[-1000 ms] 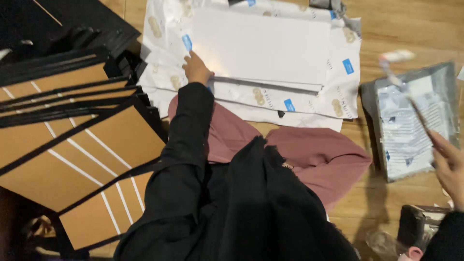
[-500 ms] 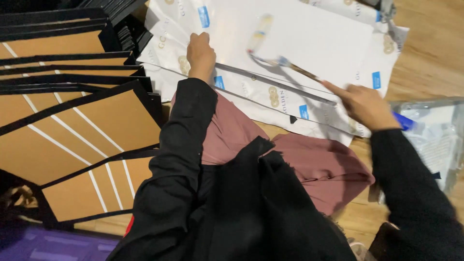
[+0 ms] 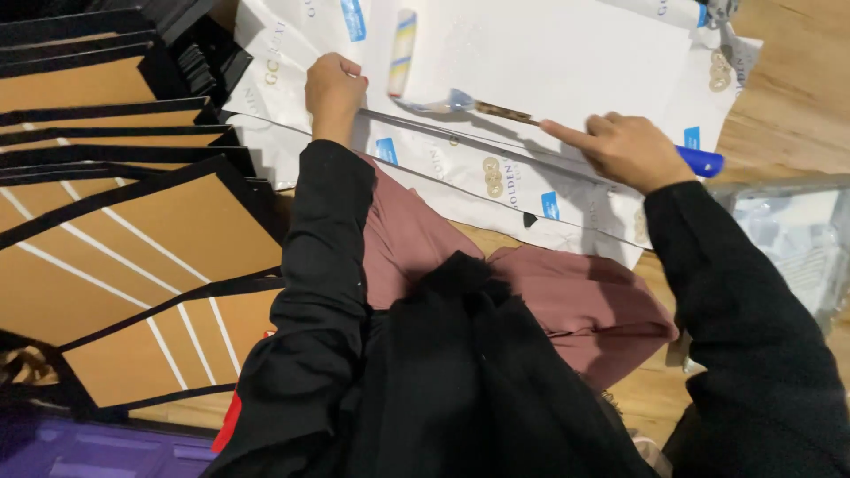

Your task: Applying glue to white sheets of paper or cardboard using a small paint roller and stacking them.

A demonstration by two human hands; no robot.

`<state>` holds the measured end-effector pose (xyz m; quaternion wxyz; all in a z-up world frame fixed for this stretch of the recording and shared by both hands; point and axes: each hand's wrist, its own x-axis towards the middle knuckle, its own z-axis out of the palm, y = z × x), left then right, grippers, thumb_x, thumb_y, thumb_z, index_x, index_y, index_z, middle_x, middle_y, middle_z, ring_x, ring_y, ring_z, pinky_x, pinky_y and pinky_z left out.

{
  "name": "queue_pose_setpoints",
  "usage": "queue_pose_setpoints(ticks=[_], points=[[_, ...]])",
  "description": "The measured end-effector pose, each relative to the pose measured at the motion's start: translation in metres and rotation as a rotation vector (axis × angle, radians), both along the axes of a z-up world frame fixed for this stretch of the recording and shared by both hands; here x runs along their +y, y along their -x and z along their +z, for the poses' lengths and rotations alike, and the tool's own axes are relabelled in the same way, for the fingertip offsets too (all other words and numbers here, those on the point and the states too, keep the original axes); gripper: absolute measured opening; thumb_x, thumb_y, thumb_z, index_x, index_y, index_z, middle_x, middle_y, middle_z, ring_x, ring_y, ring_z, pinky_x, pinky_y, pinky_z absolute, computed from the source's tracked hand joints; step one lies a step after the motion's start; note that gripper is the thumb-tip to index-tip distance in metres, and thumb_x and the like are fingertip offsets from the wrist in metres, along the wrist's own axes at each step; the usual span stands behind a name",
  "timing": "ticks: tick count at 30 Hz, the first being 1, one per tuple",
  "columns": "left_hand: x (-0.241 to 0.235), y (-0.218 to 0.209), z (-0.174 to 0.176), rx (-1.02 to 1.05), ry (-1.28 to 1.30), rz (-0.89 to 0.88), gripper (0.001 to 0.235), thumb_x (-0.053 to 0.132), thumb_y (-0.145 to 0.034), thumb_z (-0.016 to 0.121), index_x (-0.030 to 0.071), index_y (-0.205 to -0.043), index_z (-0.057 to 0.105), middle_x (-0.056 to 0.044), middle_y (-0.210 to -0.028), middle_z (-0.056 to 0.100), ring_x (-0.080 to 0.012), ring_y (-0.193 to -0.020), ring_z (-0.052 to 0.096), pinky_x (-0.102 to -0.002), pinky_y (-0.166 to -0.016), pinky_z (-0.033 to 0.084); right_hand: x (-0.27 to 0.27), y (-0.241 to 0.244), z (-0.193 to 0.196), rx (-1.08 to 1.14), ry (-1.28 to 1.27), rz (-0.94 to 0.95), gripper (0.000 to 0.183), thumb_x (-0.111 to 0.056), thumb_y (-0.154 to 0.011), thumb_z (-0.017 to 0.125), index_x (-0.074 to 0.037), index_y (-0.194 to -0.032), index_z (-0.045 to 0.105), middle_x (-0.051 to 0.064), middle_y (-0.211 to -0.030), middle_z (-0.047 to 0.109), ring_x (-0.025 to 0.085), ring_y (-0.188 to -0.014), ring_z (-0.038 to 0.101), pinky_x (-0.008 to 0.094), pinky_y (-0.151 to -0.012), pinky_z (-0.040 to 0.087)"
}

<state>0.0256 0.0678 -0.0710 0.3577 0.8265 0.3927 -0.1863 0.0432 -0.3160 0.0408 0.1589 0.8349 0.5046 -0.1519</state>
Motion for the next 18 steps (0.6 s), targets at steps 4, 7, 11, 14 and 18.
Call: queue_pose_setpoints(ticks=[4,7,11,14,18], points=[[0.006,-0.002,-0.005,0.046,-0.012,-0.023,0.001,0.022,-0.076,0.063,0.022,-0.076,0.063,0.005,-0.087,0.065,-0.0178,-0.082,0.062,-0.032,-0.067,0.050,-0.015,0.005,0.008,0.048,-0.022,0.001,0.071,-0.002,-0.085,0.051,-0.023,-0.146,0.022,0.002,-0.061,0.045,0.017,-0.052,0.045,0.032,-0.046,0.045],[0.005,-0.009,-0.014,0.080,-0.016,-0.033,0.010,0.014,-0.078,0.057,0.023,-0.076,0.055,0.006,-0.088,0.061,-0.0165,-0.078,0.059,-0.029,-0.062,0.048,-0.084,0.026,0.035,0.036,0.318,-0.160,0.090,-0.001,-0.077,0.059,-0.033,-0.147,0.013,-0.006,-0.068,0.048,0.005,-0.057,0.046,0.017,-0.051,0.052],[0.004,-0.020,-0.038,0.145,-0.066,-0.064,0.015,0.013,-0.080,0.049,0.013,-0.074,0.063,-0.003,-0.082,0.062,-0.0255,-0.075,0.059,-0.035,-0.061,0.047,-0.117,0.045,0.013,-0.152,0.226,-0.084,0.099,-0.001,-0.068,0.059,-0.037,-0.147,0.012,0.002,-0.062,0.037,0.020,-0.045,0.039,0.038,-0.042,0.038],[0.005,-0.017,-0.030,0.142,-0.073,-0.045,0.026,0.018,-0.084,0.047,0.008,-0.102,0.062,-0.012,-0.110,0.059,-0.0318,-0.101,0.057,-0.037,-0.083,0.047,-0.048,0.038,0.006,-0.074,0.105,-0.220,0.083,-0.011,-0.076,0.052,-0.046,-0.142,0.015,0.001,-0.067,0.049,0.023,-0.062,0.057,0.039,-0.051,0.046],[0.033,-0.002,-0.156,-0.154,0.058,0.010,0.019,0.017,-0.083,0.052,0.002,-0.087,0.064,-0.016,-0.073,0.063,-0.0343,-0.077,0.065,-0.047,-0.067,0.052,0.012,0.050,-0.009,-0.133,-0.322,-0.125,0.053,-0.016,-0.086,0.041,-0.038,-0.134,0.037,0.004,-0.063,0.052,0.022,-0.055,0.057,0.034,-0.051,0.052]])
